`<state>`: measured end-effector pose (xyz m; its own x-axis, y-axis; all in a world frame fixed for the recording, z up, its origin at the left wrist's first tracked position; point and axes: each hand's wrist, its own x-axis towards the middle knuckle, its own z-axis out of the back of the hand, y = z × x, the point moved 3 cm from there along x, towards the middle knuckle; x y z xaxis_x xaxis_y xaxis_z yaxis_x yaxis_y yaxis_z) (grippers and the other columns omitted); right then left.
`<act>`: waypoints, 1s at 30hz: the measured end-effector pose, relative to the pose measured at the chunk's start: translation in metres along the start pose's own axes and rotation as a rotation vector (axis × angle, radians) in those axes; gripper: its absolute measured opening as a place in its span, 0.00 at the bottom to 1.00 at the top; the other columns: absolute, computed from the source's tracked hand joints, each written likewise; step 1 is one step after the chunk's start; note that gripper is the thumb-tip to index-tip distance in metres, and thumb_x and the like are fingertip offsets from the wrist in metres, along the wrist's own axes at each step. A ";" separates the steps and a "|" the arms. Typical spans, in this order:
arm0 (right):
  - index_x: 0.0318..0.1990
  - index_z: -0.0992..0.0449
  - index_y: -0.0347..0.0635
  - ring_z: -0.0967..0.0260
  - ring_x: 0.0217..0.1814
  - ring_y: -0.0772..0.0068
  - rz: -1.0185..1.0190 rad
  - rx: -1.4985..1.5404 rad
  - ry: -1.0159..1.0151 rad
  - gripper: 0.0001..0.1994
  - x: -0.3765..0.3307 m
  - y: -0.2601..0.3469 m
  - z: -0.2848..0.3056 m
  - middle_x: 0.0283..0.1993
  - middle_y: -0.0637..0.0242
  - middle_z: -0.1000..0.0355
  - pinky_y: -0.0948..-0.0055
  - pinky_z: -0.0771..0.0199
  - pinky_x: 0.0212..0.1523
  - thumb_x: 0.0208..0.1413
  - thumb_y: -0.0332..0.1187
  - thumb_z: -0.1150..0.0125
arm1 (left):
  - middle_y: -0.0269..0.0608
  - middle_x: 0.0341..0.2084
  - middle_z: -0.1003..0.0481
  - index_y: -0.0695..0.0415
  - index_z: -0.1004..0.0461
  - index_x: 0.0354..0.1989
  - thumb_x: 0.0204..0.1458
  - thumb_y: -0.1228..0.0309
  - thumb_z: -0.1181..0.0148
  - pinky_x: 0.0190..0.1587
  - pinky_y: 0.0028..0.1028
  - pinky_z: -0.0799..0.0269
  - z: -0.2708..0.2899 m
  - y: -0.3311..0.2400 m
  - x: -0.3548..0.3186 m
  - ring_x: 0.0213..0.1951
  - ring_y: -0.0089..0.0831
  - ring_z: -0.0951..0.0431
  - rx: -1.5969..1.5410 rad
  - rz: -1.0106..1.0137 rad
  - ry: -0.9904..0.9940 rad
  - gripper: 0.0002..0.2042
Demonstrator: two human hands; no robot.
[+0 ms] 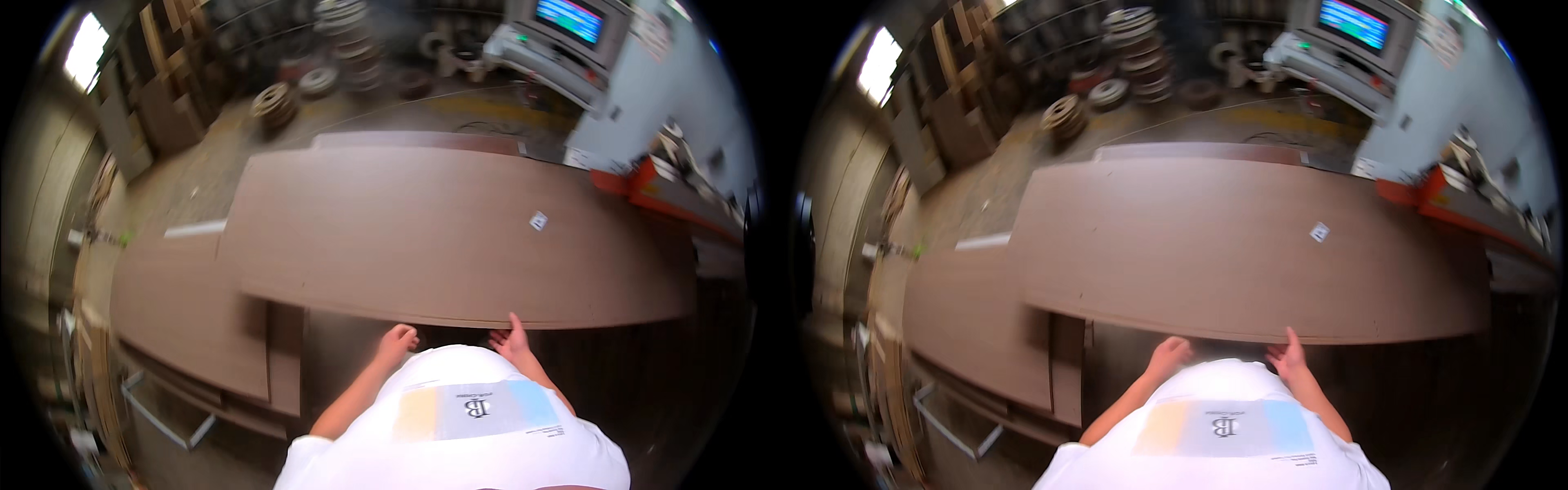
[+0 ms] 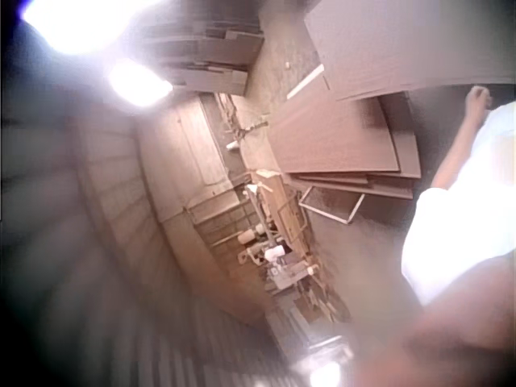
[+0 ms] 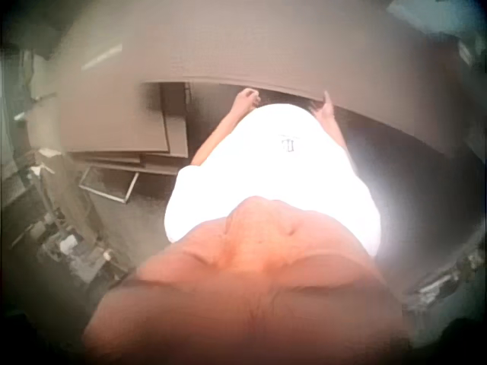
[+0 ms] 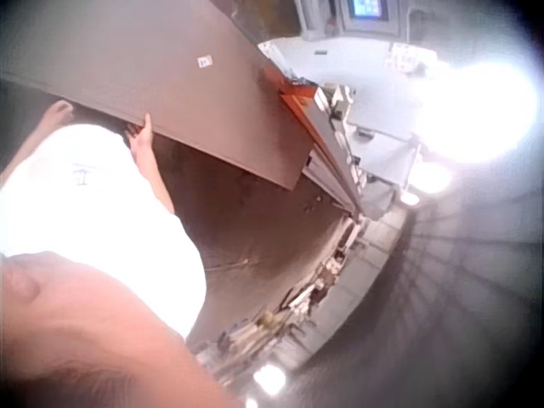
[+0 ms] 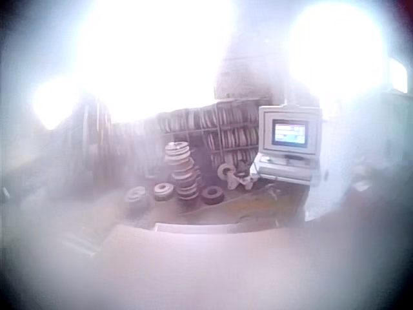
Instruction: The person repeatedly picks up large rectangular wooden boards from a stack and feeds them into a CNC machine. The person also briefly handles a circular wooden component on a separate machine, adjusting a yellow strap and interacting with the control panel.
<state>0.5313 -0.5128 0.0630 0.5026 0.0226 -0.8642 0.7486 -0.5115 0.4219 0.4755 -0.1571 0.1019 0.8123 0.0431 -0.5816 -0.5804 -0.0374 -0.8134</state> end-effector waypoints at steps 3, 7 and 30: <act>0.65 0.35 0.42 0.37 0.65 0.50 -0.026 0.026 -0.032 0.34 -0.015 -0.014 -0.019 0.60 0.52 0.33 0.46 0.35 0.65 0.61 0.59 0.41 | 0.41 0.33 0.19 0.62 0.24 0.43 0.64 0.63 0.42 0.38 0.26 0.25 0.006 -0.002 0.008 0.33 0.25 0.21 0.021 0.007 0.037 0.12; 0.68 0.38 0.44 0.34 0.65 0.50 -0.074 -0.145 0.186 0.36 -0.008 -0.031 -0.047 0.63 0.49 0.32 0.49 0.30 0.60 0.62 0.61 0.43 | 0.45 0.32 0.18 0.64 0.23 0.42 0.63 0.64 0.43 0.39 0.29 0.23 0.020 -0.028 0.004 0.34 0.29 0.19 0.184 -0.053 0.018 0.13; 0.56 0.27 0.33 0.23 0.43 0.58 0.146 0.153 -0.186 0.32 0.000 0.053 0.062 0.47 0.53 0.23 0.59 0.23 0.40 0.64 0.59 0.43 | 0.43 0.28 0.19 0.63 0.19 0.36 0.57 0.63 0.37 0.39 0.31 0.25 -0.111 -0.007 0.088 0.33 0.27 0.21 0.296 -0.268 0.156 0.13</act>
<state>0.5439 -0.5930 0.0685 0.5015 -0.2114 -0.8389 0.5931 -0.6219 0.5113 0.5572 -0.2639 0.0571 0.9224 -0.1398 -0.3601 -0.3204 0.2438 -0.9154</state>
